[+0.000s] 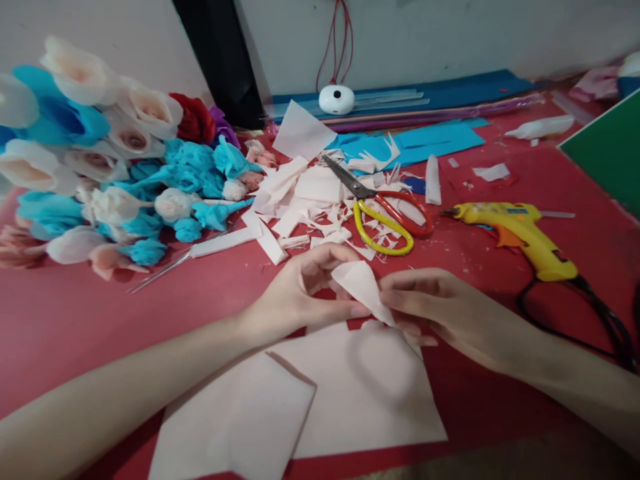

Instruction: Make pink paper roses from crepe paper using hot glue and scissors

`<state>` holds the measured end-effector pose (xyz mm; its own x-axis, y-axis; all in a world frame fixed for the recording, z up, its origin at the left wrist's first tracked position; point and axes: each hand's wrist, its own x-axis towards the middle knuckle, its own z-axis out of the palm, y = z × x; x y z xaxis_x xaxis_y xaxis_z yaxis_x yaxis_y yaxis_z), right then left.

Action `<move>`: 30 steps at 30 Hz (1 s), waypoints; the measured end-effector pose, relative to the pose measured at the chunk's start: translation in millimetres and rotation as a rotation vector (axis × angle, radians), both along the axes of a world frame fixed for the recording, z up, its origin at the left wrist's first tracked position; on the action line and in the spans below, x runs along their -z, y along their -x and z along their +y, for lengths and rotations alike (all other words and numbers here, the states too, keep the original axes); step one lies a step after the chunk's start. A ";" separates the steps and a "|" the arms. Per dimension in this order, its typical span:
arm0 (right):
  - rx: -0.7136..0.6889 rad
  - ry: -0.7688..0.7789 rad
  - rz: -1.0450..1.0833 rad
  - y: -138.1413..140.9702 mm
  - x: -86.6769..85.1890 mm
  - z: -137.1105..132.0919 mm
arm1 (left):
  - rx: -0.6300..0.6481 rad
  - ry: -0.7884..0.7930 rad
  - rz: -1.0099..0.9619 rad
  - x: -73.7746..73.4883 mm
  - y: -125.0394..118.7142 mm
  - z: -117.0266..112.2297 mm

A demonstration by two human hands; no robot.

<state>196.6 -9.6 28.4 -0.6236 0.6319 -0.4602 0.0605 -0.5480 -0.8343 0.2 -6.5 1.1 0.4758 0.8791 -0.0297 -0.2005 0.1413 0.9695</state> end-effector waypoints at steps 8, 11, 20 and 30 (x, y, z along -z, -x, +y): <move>-0.047 -0.110 -0.057 0.5 -2.5 2.0 | 0.001 -0.032 0.106 -3.4 -0.4 -0.6; -0.080 -0.246 -0.172 2.4 -6.7 1.7 | 0.006 -0.041 0.150 -5.7 -0.4 -1.1; 0.259 -1.323 -0.472 0.5 -12.0 -4.9 | 0.002 0.086 0.102 -5.2 -1.3 -2.3; 0.122 -1.729 -0.393 -0.2 -9.1 -7.9 | 0.046 0.220 -0.092 -2.5 -2.5 -0.7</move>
<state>196.9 -17.5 37.5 -0.5684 0.5409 0.6200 0.4094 0.8396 -0.3571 2.7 -7.3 3.6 0.5251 0.8334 -0.1726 -0.2752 0.3582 0.8922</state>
